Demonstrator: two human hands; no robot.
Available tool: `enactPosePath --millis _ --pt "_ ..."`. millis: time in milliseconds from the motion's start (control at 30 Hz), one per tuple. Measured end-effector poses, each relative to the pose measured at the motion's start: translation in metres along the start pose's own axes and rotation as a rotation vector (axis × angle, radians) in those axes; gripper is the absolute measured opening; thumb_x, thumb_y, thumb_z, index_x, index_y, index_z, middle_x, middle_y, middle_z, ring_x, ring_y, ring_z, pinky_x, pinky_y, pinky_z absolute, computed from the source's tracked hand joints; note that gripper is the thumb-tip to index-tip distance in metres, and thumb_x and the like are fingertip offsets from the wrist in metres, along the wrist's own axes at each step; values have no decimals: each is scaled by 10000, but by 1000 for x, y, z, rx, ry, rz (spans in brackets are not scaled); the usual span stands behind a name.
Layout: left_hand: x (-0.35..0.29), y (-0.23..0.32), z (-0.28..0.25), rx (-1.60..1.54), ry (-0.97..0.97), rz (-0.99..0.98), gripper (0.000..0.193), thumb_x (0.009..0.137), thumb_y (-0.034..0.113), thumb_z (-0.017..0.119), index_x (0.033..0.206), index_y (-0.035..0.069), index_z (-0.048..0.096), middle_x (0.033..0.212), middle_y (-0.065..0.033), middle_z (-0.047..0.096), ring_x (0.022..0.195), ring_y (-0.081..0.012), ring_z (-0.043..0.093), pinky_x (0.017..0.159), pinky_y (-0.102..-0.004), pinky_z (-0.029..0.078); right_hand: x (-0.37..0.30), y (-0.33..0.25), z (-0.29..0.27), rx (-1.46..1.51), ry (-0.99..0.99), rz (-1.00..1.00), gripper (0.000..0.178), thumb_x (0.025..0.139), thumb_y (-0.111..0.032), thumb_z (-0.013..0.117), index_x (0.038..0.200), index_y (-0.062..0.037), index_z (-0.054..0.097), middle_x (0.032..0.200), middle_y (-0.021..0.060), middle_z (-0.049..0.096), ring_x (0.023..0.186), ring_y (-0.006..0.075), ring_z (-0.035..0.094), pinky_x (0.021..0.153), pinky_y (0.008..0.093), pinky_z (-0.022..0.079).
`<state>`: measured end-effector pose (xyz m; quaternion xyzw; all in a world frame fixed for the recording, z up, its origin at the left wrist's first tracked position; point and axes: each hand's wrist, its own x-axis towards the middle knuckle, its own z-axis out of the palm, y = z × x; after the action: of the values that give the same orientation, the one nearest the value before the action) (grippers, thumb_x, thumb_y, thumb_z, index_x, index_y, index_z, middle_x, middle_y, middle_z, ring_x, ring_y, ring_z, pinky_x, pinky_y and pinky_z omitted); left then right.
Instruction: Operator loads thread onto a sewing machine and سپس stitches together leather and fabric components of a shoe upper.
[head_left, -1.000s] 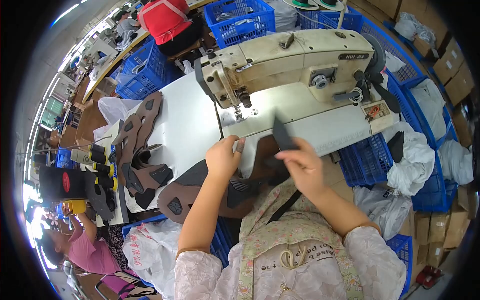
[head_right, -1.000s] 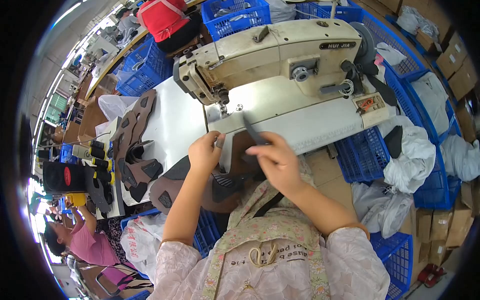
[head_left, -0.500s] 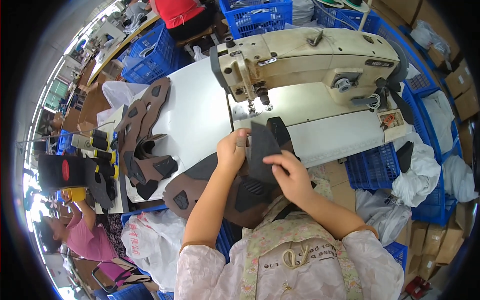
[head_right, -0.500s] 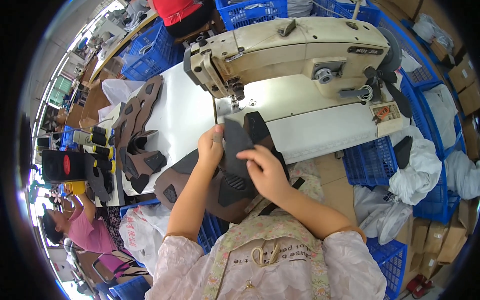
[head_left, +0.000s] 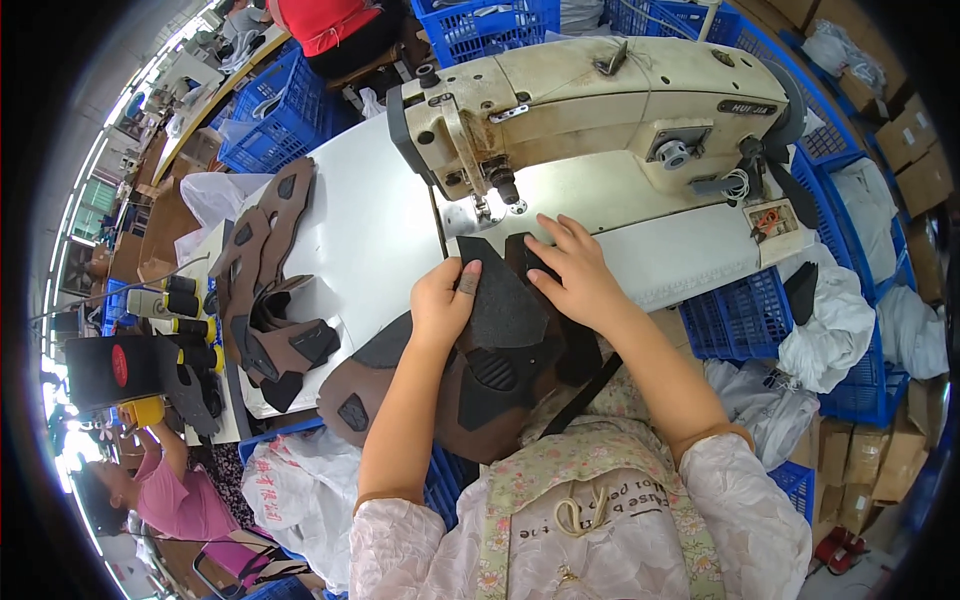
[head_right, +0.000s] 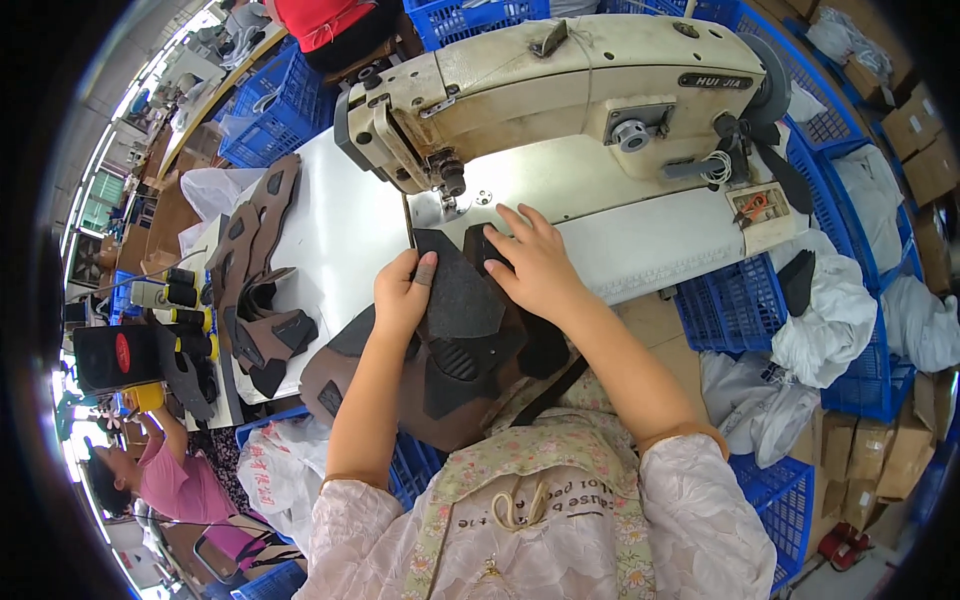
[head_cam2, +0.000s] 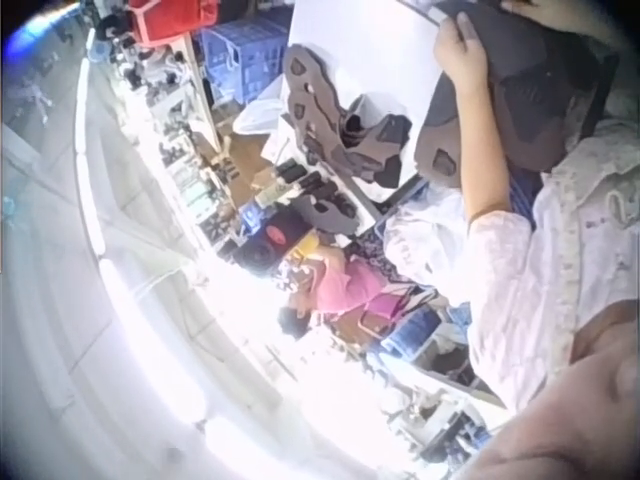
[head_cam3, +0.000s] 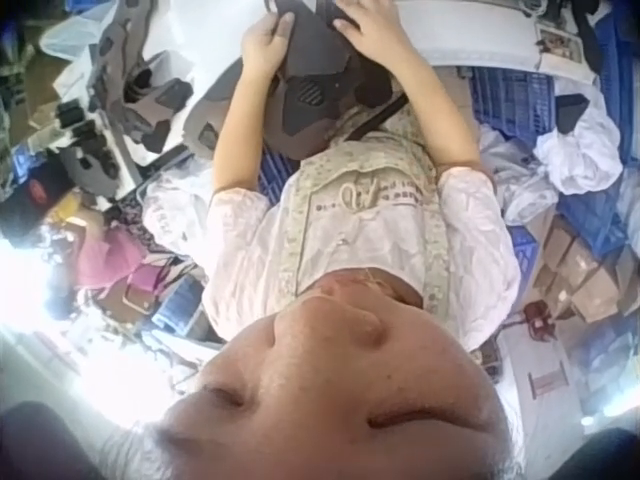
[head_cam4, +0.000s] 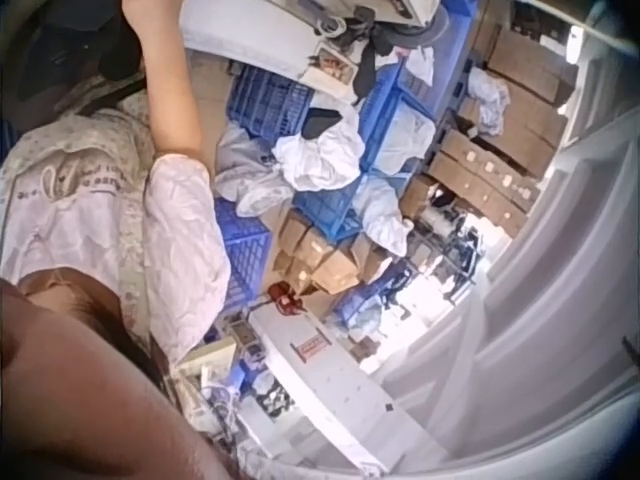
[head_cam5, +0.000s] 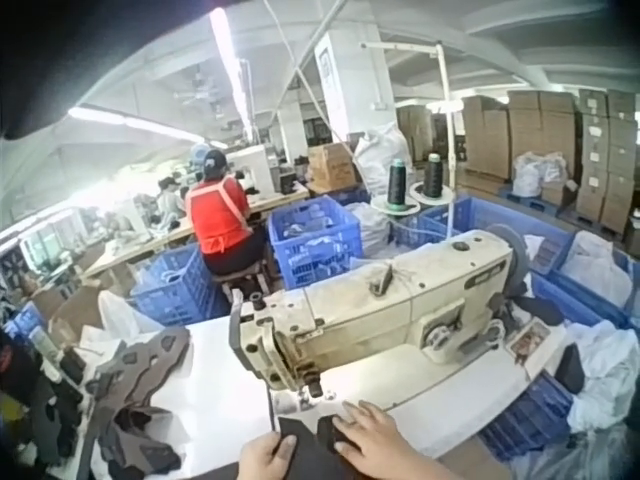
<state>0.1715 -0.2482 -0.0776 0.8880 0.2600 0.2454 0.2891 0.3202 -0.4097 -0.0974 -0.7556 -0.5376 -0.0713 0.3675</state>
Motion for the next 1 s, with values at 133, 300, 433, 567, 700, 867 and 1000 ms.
enactPosePath --millis 133,300,433,567,700,867,1000 --pt "12 -13 6 319 -140 -60 410 930 389 581 764 15 561 705 -214 598 697 -416 581 610 -472 434 14 -8 -3 52 -49 -2 201 784 -119 662 962 -62 588 1000 85 629 1018 307 567 857 447 426" --pt "18 -17 12 332 -143 -68 416 934 395 571 752 21 561 686 -189 611 678 -378 607 617 -457 465 7 -30 20 -18 -4 63 121 782 -22 591 898 -31 557 851 109 616 839 330 596 725 423 454" --pt "19 -31 4 -188 -110 -334 358 985 337 542 843 16 610 714 -82 623 689 -187 608 625 -343 458 -8 -41 29 72 34 109 264 855 -104 591 1100 -6 577 1127 179 619 1106 350 561 945 436 441" --pt "23 -45 -8 -798 -56 -560 338 1010 307 511 1007 -10 630 867 -33 643 758 -120 591 702 -259 478 -14 -36 34 -16 9 102 386 895 -241 605 1184 12 564 1295 185 557 1269 344 472 1059 431 380" --pt "38 -43 -20 -734 -155 -644 367 1012 311 502 1021 -27 644 894 -40 647 804 -126 572 758 -268 454 -5 -25 33 -88 -22 70 402 874 -254 631 1179 2 571 1296 176 560 1261 337 483 1050 436 386" --pt "60 -55 -43 -734 -244 -587 375 990 327 531 1000 -26 658 877 -52 673 786 -146 598 756 -300 467 -3 -9 33 -201 -71 51 407 867 -250 635 1193 -15 567 1343 152 536 1291 315 458 1081 437 362" --pt "60 -17 -34 -10 -539 -211 370 931 339 608 911 -24 677 786 -154 671 768 -228 646 728 -354 483 -5 -11 35 -147 -82 39 399 869 -227 628 1202 -18 562 1359 148 524 1302 313 444 1090 438 350"
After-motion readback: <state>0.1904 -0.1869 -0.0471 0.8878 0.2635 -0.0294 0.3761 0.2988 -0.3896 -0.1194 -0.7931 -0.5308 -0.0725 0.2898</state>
